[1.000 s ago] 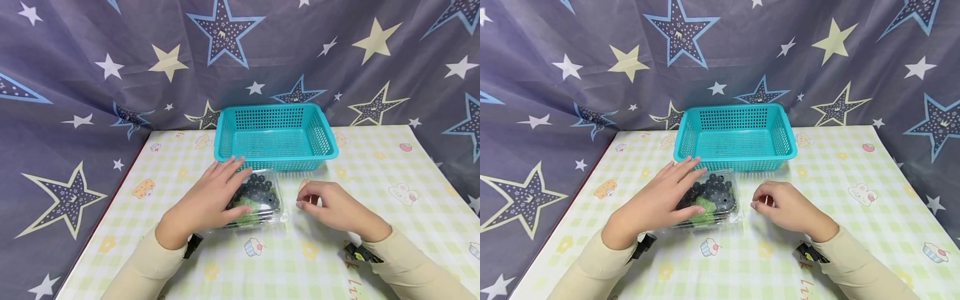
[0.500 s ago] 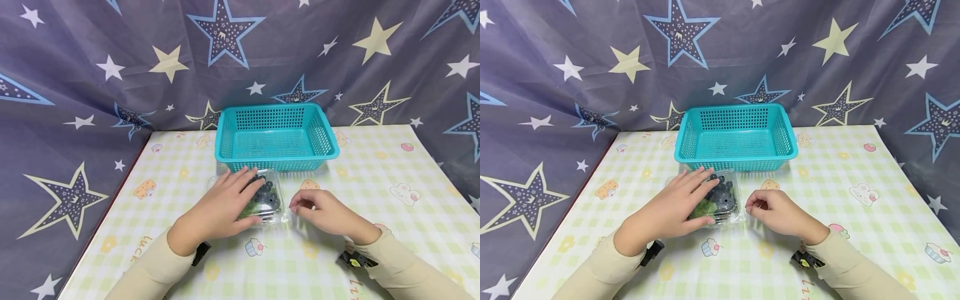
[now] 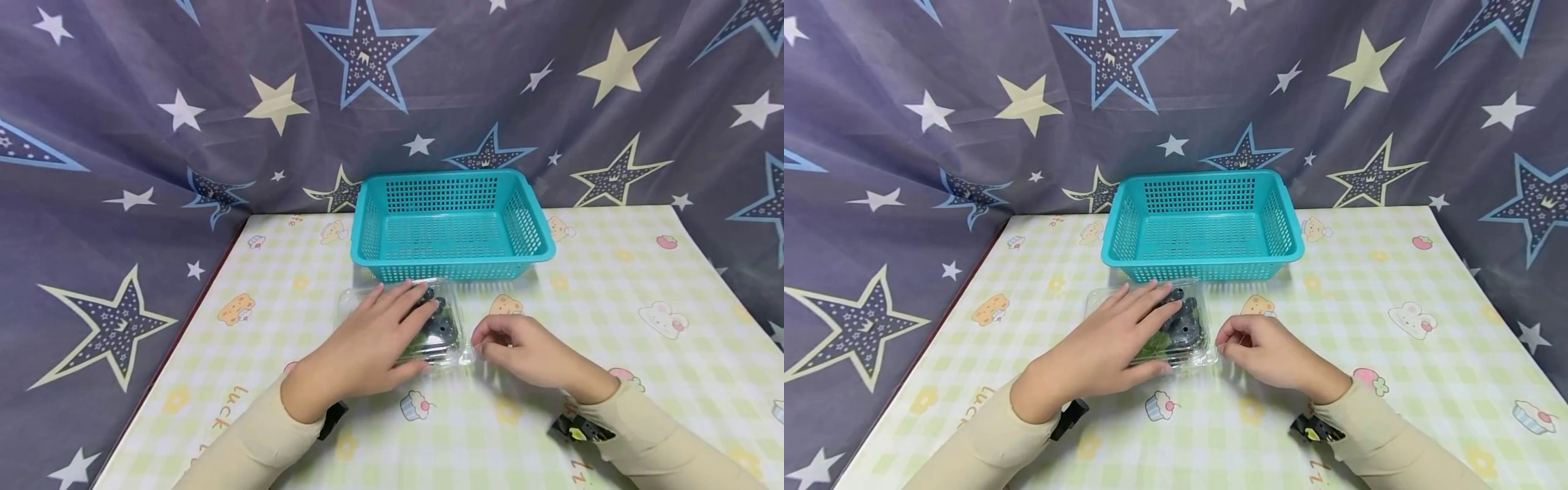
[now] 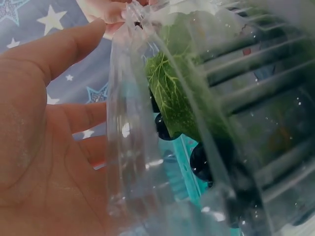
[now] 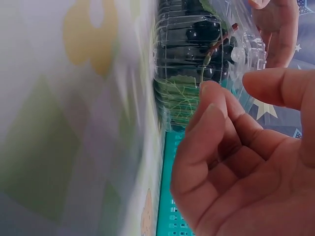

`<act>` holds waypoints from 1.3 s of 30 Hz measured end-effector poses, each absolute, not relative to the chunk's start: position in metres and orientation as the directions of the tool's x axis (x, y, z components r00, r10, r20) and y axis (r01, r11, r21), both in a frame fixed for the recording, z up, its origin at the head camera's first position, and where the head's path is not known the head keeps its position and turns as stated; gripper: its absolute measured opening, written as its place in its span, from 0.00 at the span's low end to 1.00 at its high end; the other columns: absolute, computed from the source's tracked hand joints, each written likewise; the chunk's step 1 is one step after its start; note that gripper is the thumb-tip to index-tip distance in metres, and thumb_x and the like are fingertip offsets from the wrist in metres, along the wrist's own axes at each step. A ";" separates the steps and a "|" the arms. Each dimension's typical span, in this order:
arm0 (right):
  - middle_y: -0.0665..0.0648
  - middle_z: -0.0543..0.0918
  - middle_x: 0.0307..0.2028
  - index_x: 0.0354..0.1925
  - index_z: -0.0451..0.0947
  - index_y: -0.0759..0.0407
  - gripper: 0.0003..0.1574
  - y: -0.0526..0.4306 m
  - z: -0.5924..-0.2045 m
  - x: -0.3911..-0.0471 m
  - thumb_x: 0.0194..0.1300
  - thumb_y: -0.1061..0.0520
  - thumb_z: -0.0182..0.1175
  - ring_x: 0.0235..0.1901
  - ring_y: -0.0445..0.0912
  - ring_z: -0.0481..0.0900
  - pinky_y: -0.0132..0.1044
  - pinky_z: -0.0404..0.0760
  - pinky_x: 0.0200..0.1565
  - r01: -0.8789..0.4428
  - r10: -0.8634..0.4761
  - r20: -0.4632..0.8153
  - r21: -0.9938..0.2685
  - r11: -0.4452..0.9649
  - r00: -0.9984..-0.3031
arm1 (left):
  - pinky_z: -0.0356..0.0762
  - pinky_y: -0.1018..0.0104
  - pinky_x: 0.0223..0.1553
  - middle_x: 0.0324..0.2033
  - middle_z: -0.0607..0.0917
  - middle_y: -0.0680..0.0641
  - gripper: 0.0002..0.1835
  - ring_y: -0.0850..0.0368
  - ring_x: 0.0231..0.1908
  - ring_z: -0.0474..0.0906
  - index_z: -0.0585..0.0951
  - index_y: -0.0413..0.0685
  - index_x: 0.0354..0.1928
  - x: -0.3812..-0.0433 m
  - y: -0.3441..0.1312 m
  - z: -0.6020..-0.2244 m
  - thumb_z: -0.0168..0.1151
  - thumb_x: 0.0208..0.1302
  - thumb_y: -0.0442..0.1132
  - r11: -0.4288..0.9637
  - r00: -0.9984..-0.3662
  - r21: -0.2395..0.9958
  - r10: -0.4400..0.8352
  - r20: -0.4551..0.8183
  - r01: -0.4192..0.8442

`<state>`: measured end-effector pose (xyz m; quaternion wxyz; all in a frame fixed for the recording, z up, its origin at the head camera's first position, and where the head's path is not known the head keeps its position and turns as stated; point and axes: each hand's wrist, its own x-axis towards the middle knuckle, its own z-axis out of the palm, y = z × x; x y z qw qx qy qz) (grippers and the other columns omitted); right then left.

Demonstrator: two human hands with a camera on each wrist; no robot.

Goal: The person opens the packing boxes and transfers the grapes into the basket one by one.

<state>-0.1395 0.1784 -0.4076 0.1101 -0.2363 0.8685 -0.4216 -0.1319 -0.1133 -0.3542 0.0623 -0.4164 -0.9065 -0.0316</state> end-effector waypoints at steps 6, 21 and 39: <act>0.48 0.84 0.29 0.41 0.84 0.52 0.08 0.177 -0.410 -0.139 0.67 0.62 0.59 0.28 0.42 0.80 0.33 0.81 0.33 -0.280 -0.523 -0.039 -0.809 0.516 -0.852 | 0.57 0.34 0.75 0.79 0.62 0.41 0.44 0.41 0.79 0.57 0.64 0.51 0.79 -0.132 -0.111 -0.357 0.62 0.69 0.64 0.654 -0.649 0.002 0.751 0.123 0.757; 0.59 0.85 0.29 0.42 0.84 0.63 0.11 0.182 -0.419 -0.146 0.73 0.59 0.55 0.28 0.46 0.81 0.38 0.84 0.34 -0.085 -0.615 -0.176 -0.925 0.371 -0.768 | 0.59 0.33 0.74 0.78 0.64 0.42 0.43 0.41 0.79 0.58 0.64 0.53 0.79 -0.129 -0.108 -0.363 0.64 0.69 0.62 0.653 -0.651 0.006 0.754 0.089 0.757; 0.61 0.90 0.35 0.46 0.80 0.75 0.13 0.185 -0.434 -0.147 0.71 0.63 0.60 0.34 0.45 0.88 0.39 0.88 0.42 0.140 -0.701 -0.167 -0.986 0.095 -0.693 | 0.66 0.36 0.71 0.77 0.65 0.43 0.43 0.41 0.77 0.61 0.67 0.53 0.77 -0.129 -0.105 -0.364 0.69 0.65 0.60 0.646 -0.641 -0.019 0.760 0.105 0.763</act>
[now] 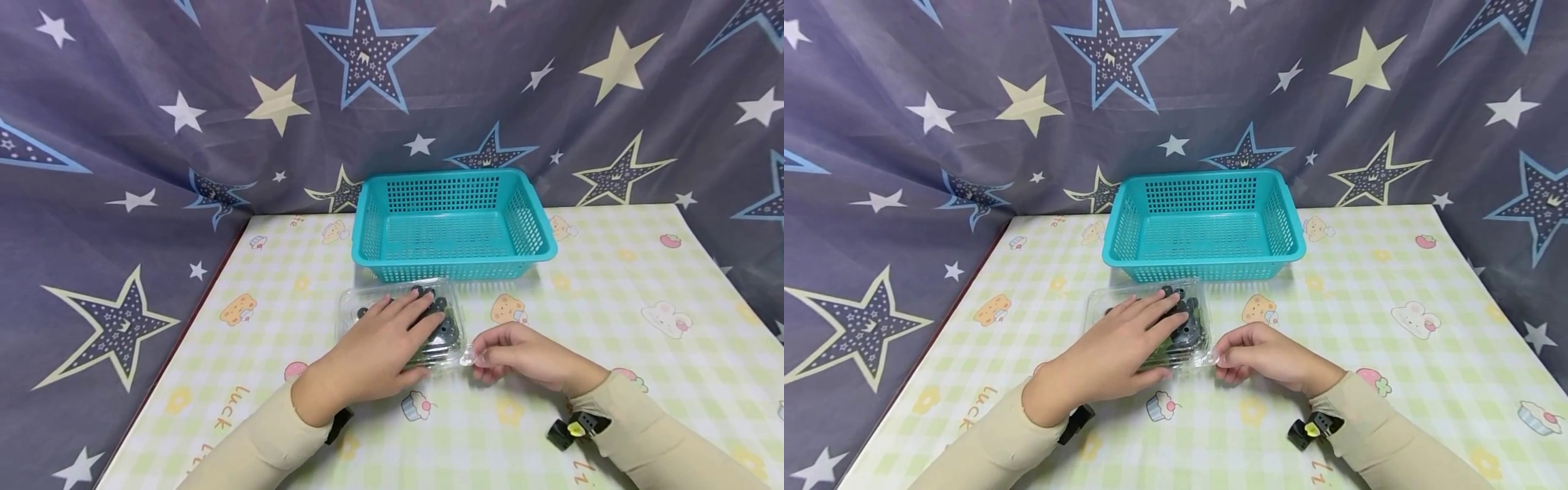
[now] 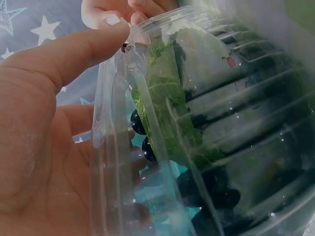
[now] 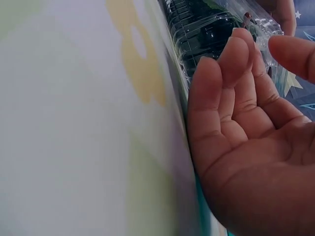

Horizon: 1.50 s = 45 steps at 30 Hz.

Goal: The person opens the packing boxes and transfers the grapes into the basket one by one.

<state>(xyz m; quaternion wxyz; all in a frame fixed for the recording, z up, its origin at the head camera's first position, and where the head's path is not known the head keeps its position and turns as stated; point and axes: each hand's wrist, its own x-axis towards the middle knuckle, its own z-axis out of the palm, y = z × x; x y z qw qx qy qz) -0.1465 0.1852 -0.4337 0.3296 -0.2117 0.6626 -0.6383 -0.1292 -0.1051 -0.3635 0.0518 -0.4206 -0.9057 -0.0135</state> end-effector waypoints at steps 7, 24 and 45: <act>0.59 0.90 0.35 0.47 0.78 0.80 0.16 0.184 -0.434 -0.147 0.70 0.64 0.60 0.35 0.46 0.89 0.39 0.88 0.44 0.168 -0.705 -0.174 -0.983 0.078 -0.688 | 0.65 0.33 0.70 0.77 0.66 0.42 0.41 0.40 0.77 0.61 0.67 0.52 0.77 -0.128 -0.101 -0.363 0.67 0.66 0.59 0.663 -0.657 -0.036 0.747 0.096 0.748; 0.59 0.90 0.37 0.47 0.76 0.81 0.18 0.187 -0.434 -0.146 0.72 0.63 0.58 0.39 0.48 0.89 0.42 0.88 0.48 0.165 -0.711 -0.182 -0.982 0.093 -0.680 | 0.75 0.30 0.60 0.67 0.78 0.39 0.39 0.37 0.70 0.72 0.76 0.48 0.67 -0.111 -0.072 -0.380 0.61 0.64 0.68 0.755 -0.697 -0.245 0.656 0.290 0.609; 0.62 0.90 0.38 0.43 0.80 0.75 0.13 0.186 -0.437 -0.147 0.72 0.62 0.59 0.38 0.48 0.89 0.41 0.87 0.47 0.159 -0.705 -0.197 -0.980 0.120 -0.681 | 0.79 0.33 0.57 0.65 0.80 0.40 0.38 0.39 0.66 0.77 0.78 0.49 0.65 -0.113 -0.075 -0.382 0.59 0.65 0.69 0.743 -0.670 -0.253 0.669 0.323 0.620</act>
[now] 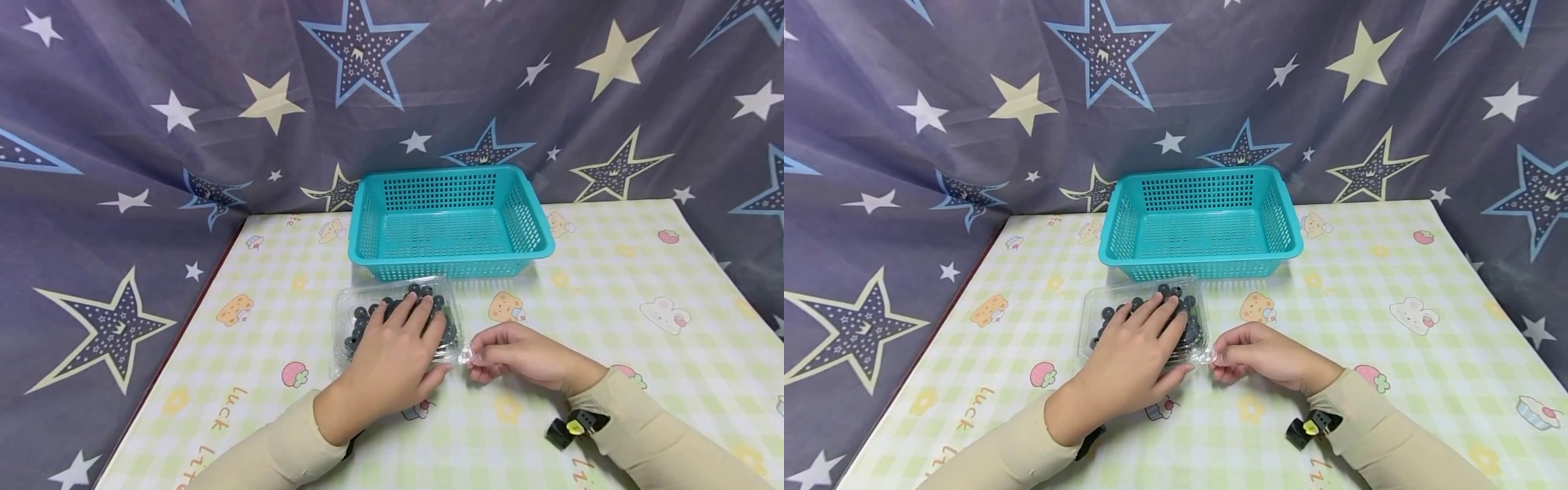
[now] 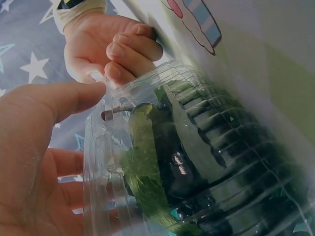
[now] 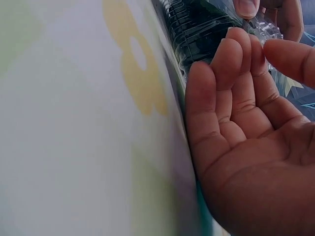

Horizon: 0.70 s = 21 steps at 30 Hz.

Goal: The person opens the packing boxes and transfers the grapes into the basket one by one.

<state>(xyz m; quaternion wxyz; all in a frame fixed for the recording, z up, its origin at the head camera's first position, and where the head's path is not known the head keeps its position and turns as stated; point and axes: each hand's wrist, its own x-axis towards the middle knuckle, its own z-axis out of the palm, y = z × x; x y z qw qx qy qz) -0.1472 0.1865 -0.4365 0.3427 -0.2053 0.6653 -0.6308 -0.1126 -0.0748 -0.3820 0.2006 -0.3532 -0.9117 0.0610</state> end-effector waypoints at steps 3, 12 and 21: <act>0.61 0.90 0.37 0.43 0.81 0.74 0.12 0.186 -0.435 -0.147 0.72 0.62 0.59 0.38 0.48 0.89 0.41 0.87 0.47 0.156 -0.701 -0.200 -0.980 0.127 -0.684 | 0.79 0.33 0.56 0.65 0.81 0.40 0.37 0.39 0.66 0.77 0.78 0.48 0.65 -0.113 -0.076 -0.382 0.58 0.67 0.68 0.744 -0.667 -0.241 0.666 0.334 0.623; 0.57 0.91 0.35 0.42 0.81 0.70 0.11 0.185 -0.435 -0.145 0.72 0.61 0.58 0.36 0.46 0.89 0.41 0.88 0.46 0.157 -0.691 -0.204 -0.979 0.132 -0.693 | 0.79 0.34 0.57 0.65 0.81 0.40 0.36 0.40 0.66 0.77 0.79 0.49 0.65 -0.113 -0.078 -0.379 0.60 0.67 0.67 0.740 -0.666 -0.199 0.668 0.333 0.642; 0.60 0.90 0.36 0.42 0.81 0.71 0.12 0.186 -0.434 -0.144 0.72 0.61 0.58 0.36 0.46 0.89 0.41 0.87 0.47 0.151 -0.687 -0.206 -0.979 0.140 -0.697 | 0.79 0.34 0.57 0.66 0.80 0.41 0.37 0.40 0.66 0.77 0.78 0.49 0.66 -0.112 -0.078 -0.377 0.59 0.67 0.68 0.740 -0.674 -0.194 0.669 0.313 0.644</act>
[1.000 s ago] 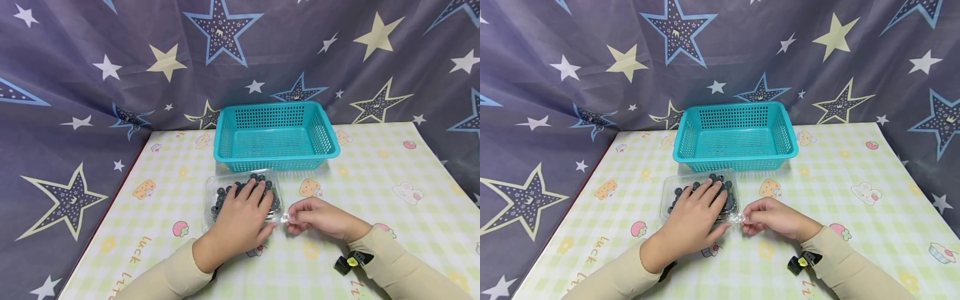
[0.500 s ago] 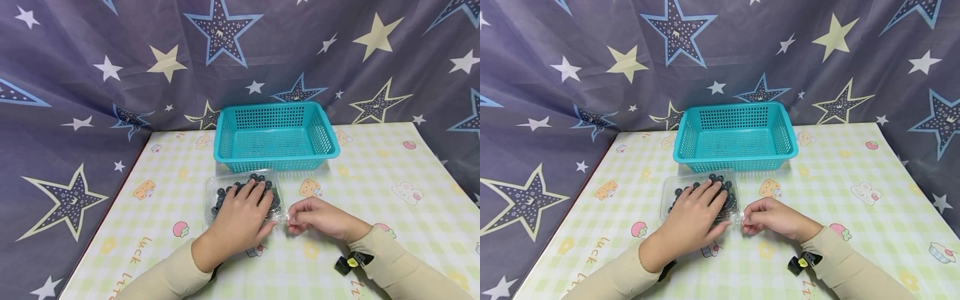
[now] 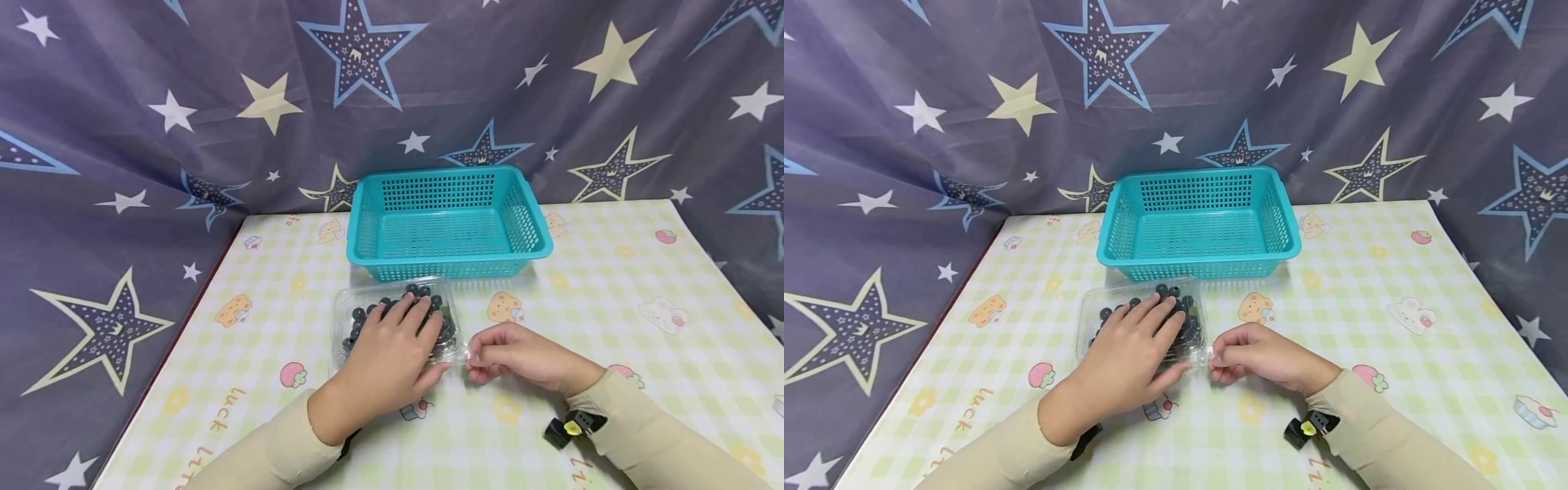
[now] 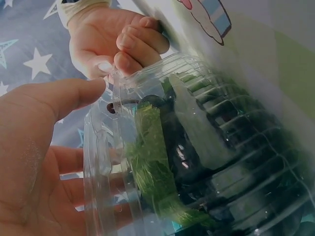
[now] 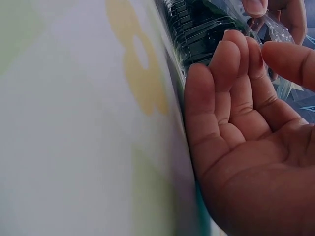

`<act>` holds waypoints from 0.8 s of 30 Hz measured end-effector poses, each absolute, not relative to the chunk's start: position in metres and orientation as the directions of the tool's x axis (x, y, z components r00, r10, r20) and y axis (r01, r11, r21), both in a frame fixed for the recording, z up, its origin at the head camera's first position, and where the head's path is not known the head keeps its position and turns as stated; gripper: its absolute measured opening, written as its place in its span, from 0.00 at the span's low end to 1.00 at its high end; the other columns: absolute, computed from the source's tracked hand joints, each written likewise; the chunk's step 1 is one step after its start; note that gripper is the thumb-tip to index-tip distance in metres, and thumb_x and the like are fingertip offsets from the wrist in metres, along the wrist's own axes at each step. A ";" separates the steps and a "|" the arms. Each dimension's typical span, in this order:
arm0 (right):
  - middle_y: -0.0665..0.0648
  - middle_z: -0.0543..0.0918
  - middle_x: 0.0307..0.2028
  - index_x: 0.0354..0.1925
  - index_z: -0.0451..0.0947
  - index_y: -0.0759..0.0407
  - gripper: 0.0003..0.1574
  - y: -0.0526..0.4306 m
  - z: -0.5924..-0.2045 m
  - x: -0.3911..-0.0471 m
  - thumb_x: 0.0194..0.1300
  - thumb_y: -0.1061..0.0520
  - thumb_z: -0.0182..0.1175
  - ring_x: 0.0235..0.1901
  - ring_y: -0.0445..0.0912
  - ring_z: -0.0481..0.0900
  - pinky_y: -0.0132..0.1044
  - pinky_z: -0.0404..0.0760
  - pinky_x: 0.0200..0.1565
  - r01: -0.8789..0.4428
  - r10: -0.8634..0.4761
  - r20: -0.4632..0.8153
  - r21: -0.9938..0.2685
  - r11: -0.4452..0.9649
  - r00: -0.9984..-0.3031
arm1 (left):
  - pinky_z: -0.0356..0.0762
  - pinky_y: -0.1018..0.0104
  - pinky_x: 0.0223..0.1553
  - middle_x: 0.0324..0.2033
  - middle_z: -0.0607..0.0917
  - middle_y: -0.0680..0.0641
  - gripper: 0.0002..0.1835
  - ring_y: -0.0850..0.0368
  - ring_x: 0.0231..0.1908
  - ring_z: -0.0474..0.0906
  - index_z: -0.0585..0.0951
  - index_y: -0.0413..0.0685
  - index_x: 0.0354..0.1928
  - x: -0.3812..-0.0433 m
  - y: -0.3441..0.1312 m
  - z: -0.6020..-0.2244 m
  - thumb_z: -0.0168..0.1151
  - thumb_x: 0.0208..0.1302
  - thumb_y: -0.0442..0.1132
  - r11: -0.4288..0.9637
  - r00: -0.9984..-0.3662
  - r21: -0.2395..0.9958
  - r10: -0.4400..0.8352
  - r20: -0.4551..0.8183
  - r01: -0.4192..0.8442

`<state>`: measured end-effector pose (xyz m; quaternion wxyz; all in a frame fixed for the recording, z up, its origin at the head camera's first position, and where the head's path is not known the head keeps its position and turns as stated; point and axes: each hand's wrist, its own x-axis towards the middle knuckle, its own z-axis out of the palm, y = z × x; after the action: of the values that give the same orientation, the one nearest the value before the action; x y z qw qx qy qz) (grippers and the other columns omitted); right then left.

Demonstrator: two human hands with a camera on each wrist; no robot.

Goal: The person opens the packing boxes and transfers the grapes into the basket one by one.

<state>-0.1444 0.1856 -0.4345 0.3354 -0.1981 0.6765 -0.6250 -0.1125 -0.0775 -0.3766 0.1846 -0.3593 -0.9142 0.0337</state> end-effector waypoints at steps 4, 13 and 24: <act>0.63 0.90 0.37 0.42 0.81 0.72 0.12 0.184 -0.435 -0.144 0.72 0.61 0.58 0.37 0.47 0.89 0.41 0.87 0.47 0.160 -0.690 -0.215 -0.977 0.144 -0.691 | 0.79 0.34 0.58 0.66 0.79 0.41 0.37 0.40 0.67 0.76 0.78 0.49 0.67 -0.112 -0.080 -0.376 0.59 0.68 0.68 0.737 -0.679 -0.188 0.673 0.294 0.650; 0.65 0.89 0.37 0.42 0.81 0.74 0.13 0.186 -0.437 -0.144 0.72 0.62 0.58 0.37 0.47 0.89 0.41 0.88 0.47 0.148 -0.689 -0.206 -0.979 0.143 -0.695 | 0.79 0.36 0.57 0.67 0.79 0.42 0.36 0.41 0.67 0.76 0.77 0.50 0.68 -0.113 -0.083 -0.378 0.62 0.66 0.66 0.710 -0.644 -0.188 0.698 0.313 0.678; 0.66 0.89 0.38 0.42 0.81 0.74 0.13 0.185 -0.437 -0.146 0.71 0.62 0.59 0.38 0.49 0.90 0.44 0.88 0.48 0.150 -0.700 -0.203 -0.979 0.138 -0.685 | 0.78 0.38 0.60 0.69 0.78 0.43 0.34 0.43 0.69 0.75 0.76 0.51 0.69 -0.113 -0.095 -0.376 0.61 0.68 0.63 0.694 -0.632 -0.187 0.714 0.303 0.695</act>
<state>-0.1463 0.1846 -0.4366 0.3406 -0.2043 0.6729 -0.6240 -0.1128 -0.0950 -0.3756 0.1791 -0.3900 -0.9029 0.0260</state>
